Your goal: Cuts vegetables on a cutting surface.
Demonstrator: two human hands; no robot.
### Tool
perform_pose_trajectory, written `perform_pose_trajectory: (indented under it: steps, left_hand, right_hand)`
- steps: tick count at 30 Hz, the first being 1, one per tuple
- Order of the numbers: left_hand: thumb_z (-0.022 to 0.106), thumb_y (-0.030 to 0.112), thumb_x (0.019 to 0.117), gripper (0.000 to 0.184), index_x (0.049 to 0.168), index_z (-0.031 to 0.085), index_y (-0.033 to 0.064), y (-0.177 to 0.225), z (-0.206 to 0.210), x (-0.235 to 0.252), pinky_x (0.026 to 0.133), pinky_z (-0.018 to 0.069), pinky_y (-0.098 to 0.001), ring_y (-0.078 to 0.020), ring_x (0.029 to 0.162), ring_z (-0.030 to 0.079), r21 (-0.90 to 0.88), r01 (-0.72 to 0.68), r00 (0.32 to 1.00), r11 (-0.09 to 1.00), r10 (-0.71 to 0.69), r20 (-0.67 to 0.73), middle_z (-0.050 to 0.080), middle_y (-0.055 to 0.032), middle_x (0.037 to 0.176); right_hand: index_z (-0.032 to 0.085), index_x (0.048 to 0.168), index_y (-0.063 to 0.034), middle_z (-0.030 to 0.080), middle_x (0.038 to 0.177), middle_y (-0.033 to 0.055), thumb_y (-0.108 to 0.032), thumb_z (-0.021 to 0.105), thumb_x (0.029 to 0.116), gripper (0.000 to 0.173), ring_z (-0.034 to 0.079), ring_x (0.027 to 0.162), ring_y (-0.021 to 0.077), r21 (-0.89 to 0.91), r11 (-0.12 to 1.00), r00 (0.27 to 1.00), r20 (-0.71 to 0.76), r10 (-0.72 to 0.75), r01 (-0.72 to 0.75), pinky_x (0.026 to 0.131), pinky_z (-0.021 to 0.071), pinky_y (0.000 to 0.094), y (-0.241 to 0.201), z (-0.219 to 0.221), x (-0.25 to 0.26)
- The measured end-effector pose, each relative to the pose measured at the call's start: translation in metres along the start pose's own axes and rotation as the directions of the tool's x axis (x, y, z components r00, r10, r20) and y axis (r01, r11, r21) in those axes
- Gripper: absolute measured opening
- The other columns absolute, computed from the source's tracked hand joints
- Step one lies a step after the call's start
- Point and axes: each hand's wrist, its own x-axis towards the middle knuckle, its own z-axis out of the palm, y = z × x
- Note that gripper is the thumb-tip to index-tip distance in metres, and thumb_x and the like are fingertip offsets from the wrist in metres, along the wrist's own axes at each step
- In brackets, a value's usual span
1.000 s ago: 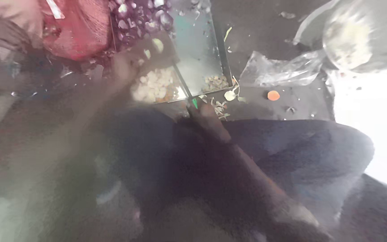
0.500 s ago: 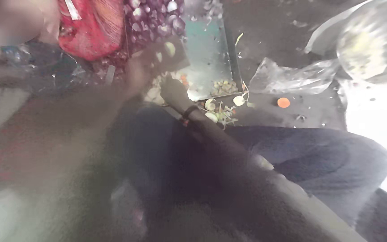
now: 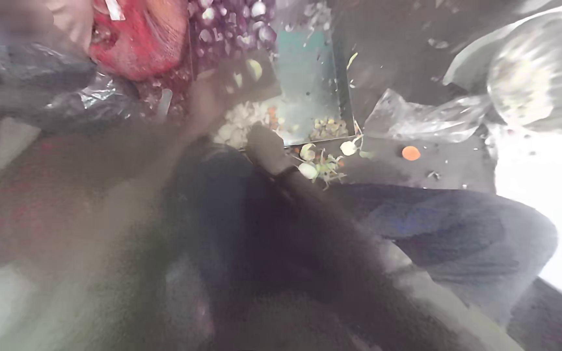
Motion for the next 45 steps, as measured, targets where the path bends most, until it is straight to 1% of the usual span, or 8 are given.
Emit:
perform_pose_trajectory:
  steps: [7, 11, 13, 16, 19, 28, 38, 45]
  left_hand:
    - [0.067, 0.012, 0.0945, 0.020, 0.111, 0.073, 0.0022, -0.017, -0.005, 0.004, 0.097, 0.0546, -0.0550, -0.0318, 0.104, 0.070, -0.156, -0.034, 0.994, 0.987, 0.050, 0.099, 0.073, -0.0181, 0.110]
    - [0.073, 0.002, 0.0900, 0.018, 0.106, 0.073, -0.0049, -0.012, -0.020, -0.010, 0.094, 0.0560, -0.0499, -0.0345, 0.104, 0.068, -0.177, -0.249, 0.904, 0.952, 0.294, 0.310, 0.070, -0.0237, 0.112]
    - [0.064, 0.002, 0.1004, 0.029, 0.129, 0.067, -0.0021, 0.054, -0.065, -0.014, 0.112, 0.0444, -0.0453, -0.0299, 0.130, 0.058, 0.130, -0.049, 0.748, 0.990, -0.050, 0.662, 0.062, -0.0191, 0.138]
    - [0.069, 0.011, 0.0959, 0.022, 0.115, 0.072, 0.0006, 0.001, -0.029, -0.005, 0.096, 0.0563, -0.0518, -0.0314, 0.104, 0.070, -0.115, -0.227, 0.948, 0.967, 0.246, 0.199, 0.072, -0.0207, 0.113]
    - [0.068, 0.024, 0.0992, 0.042, 0.138, 0.063, 0.0097, -0.006, -0.023, 0.032, 0.112, 0.0471, -0.0468, -0.0279, 0.127, 0.061, -0.129, -0.123, 0.989, 0.984, 0.133, 0.067, 0.063, -0.0167, 0.137]
    - [0.071, 0.013, 0.0925, 0.021, 0.111, 0.075, 0.0054, 0.025, 0.004, 0.063, 0.101, 0.0501, -0.0628, -0.0400, 0.110, 0.068, 0.083, -0.136, 0.972, 0.987, 0.117, 0.202, 0.071, -0.0223, 0.114]
    - [0.077, 0.008, 0.0878, 0.064, 0.147, 0.056, 0.0181, 0.009, -0.006, 0.028, 0.095, 0.0584, -0.0449, -0.0287, 0.112, 0.068, -0.060, -0.235, 0.960, 0.970, 0.242, 0.143, 0.054, -0.0169, 0.148]
    - [0.071, 0.018, 0.0960, 0.022, 0.112, 0.075, 0.0044, -0.005, 0.004, 0.017, 0.102, 0.0530, -0.0541, -0.0307, 0.107, 0.071, -0.065, -0.137, 0.988, 0.988, 0.141, 0.062, 0.074, -0.0170, 0.112]
  right_hand:
    - [0.059, 0.127, -0.0049, 0.070, 0.104, 0.0213, -0.043, 0.051, 0.1055, 0.045, 0.071, 0.096, 0.0409, 0.015, 1.000, 1.000, 0.002, -0.021, 0.021, 0.076, 0.0568, 0.0601, 0.065, 0.007, -0.060]
    - [0.059, 0.126, -0.0087, 0.070, 0.094, 0.0171, -0.043, 0.062, 0.1000, 0.043, 0.071, 0.088, 0.0370, 0.124, 0.992, 0.999, -0.027, -0.020, 0.023, 0.073, 0.0570, 0.0592, 0.088, -0.004, -0.061]
    - [0.058, 0.126, -0.0093, 0.069, 0.091, 0.0159, -0.044, 0.060, 0.1015, 0.042, 0.071, 0.085, 0.0361, 0.166, 0.986, 0.999, -0.049, -0.017, 0.025, 0.072, 0.0574, 0.0588, 0.098, -0.003, -0.058]
    - [0.058, 0.127, -0.0091, 0.070, 0.089, 0.0161, -0.045, 0.057, 0.1032, 0.044, 0.071, 0.083, 0.0364, 0.205, 0.979, 0.997, -0.077, 0.000, 0.016, 0.071, 0.0575, 0.0592, 0.109, -0.001, -0.055]
    - [0.058, 0.125, -0.0101, 0.068, 0.087, 0.0147, -0.047, 0.055, 0.1039, 0.042, 0.070, 0.081, 0.0345, 0.264, 0.964, 0.995, -0.099, 0.010, 0.017, 0.069, 0.0576, 0.0576, 0.115, 0.005, -0.057]
    - [0.059, 0.125, -0.0062, 0.068, 0.092, 0.0191, -0.042, 0.052, 0.1067, 0.040, 0.070, 0.083, 0.0376, 0.341, 0.940, 0.990, -0.142, 0.018, 0.032, 0.071, 0.0575, 0.0587, 0.125, -0.009, -0.059]
    - [0.058, 0.127, -0.0066, 0.068, 0.088, 0.0192, -0.040, 0.054, 0.1064, 0.039, 0.070, 0.081, 0.0389, 0.348, 0.932, 0.990, -0.129, -0.063, 0.105, 0.069, 0.0566, 0.0602, 0.114, 0.003, -0.048]
    - [0.058, 0.121, -0.0065, 0.066, 0.088, 0.0187, -0.040, 0.047, 0.1090, 0.037, 0.070, 0.079, 0.0387, 0.317, 0.941, 0.987, -0.141, -0.077, 0.119, 0.062, 0.0569, 0.0579, 0.057, -0.010, -0.031]
